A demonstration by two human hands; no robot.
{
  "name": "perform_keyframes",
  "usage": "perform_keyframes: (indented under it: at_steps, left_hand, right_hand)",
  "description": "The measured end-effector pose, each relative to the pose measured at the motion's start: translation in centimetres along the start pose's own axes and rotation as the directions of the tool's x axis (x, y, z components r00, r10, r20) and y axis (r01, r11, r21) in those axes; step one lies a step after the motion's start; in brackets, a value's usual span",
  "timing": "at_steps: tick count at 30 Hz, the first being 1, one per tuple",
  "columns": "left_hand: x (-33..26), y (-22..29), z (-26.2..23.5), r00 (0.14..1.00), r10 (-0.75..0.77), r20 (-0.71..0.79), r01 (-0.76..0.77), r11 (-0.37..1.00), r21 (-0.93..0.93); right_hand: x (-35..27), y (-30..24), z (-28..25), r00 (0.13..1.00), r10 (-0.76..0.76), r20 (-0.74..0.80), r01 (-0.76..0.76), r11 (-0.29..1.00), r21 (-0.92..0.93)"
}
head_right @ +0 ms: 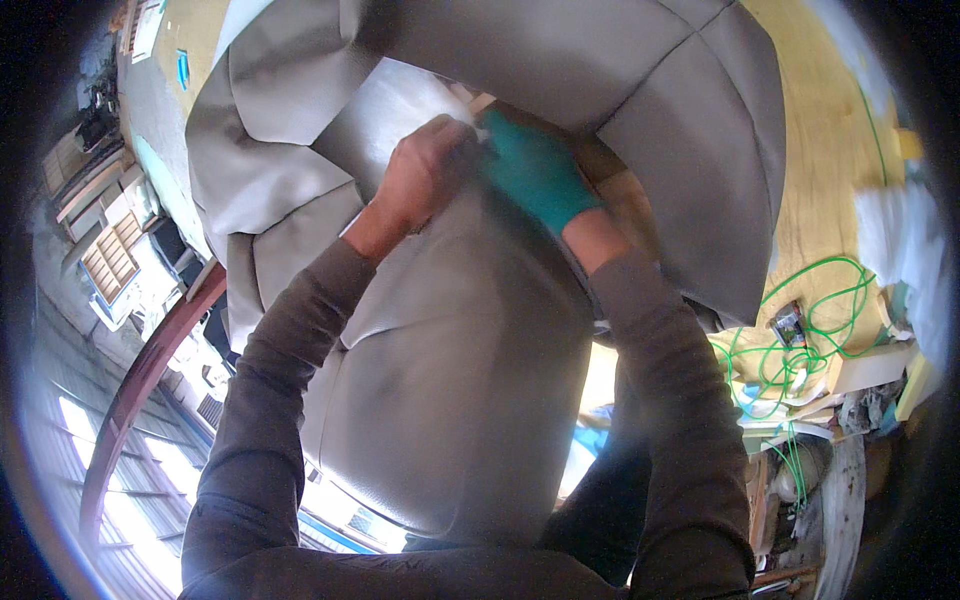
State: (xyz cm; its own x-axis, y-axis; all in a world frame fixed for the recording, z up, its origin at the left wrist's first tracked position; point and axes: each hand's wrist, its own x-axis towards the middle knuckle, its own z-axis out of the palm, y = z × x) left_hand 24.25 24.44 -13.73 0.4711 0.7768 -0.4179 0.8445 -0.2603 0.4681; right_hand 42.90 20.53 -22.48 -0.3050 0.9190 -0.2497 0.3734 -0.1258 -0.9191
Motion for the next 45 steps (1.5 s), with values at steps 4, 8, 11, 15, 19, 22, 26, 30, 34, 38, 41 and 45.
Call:
perform_keyframes:
  at_steps: [4,8,11,15,19,22,26,30,34,38,41,45]
  left_hand:
    - [2.6,-2.1,0.7,0.978,-0.104,0.179,0.118,0.99,-0.074]
    - [6.2,-6.1,1.0,0.859,-0.03,0.512,0.106,0.987,-0.12]
    - [7.1,-8.1,2.1,0.811,0.018,0.585,0.021,0.998,-0.059]
    - [5.9,-7.9,2.9,0.891,-0.023,0.454,0.122,0.974,-0.191]
    - [5.2,-6.3,2.2,0.877,-0.202,0.436,0.391,0.826,-0.406]
    - [5.3,-5.9,1.7,0.872,-0.213,0.441,0.403,0.825,-0.397]
    - [5.5,-7.1,2.4,0.881,-0.127,0.456,0.352,0.82,-0.452]
    - [6.1,-8.9,3.4,0.897,0.073,0.436,0.143,0.885,-0.443]
    - [6.5,-9.5,3.7,0.873,0.206,0.443,0.033,0.879,-0.475]
    - [6.4,-8.5,3.1,0.879,0.122,0.461,0.161,0.834,-0.528]
    - [6.3,-7.4,2.2,0.857,0.057,0.513,0.261,0.81,-0.525]
    - [6.3,-6.9,1.0,0.82,-0.041,0.571,0.371,0.798,-0.475]
  right_hand:
    - [0.0,-0.3,-0.1,0.998,0.05,0.036,-0.041,0.975,-0.219]
    - [-0.1,0.0,-0.4,0.997,0.012,0.07,0.011,0.946,-0.325]
    - [0.4,1.7,-0.4,0.998,0.051,0.031,-0.051,0.999,-0.004]
    - [1.2,4.2,0.5,0.994,0.099,0.051,-0.111,0.895,0.433]
    - [1.4,5.3,0.7,0.984,0.152,0.094,-0.176,0.911,0.373]
    - [1.4,5.1,0.4,0.98,0.17,0.107,-0.199,0.892,0.406]
    - [1.5,4.3,-0.5,0.966,0.171,0.196,-0.235,0.897,0.375]
    - [1.7,4.2,-0.8,0.962,0.188,0.196,-0.251,0.893,0.374]
    - [1.8,4.7,-0.3,0.967,0.204,0.154,-0.246,0.909,0.337]
    - [1.4,5.6,0.2,0.955,0.249,0.16,-0.284,0.922,0.264]
    - [1.1,6.0,0.7,0.945,0.29,0.149,-0.326,0.847,0.42]
    - [0.7,5.3,0.9,0.953,0.286,0.097,-0.302,0.888,0.348]
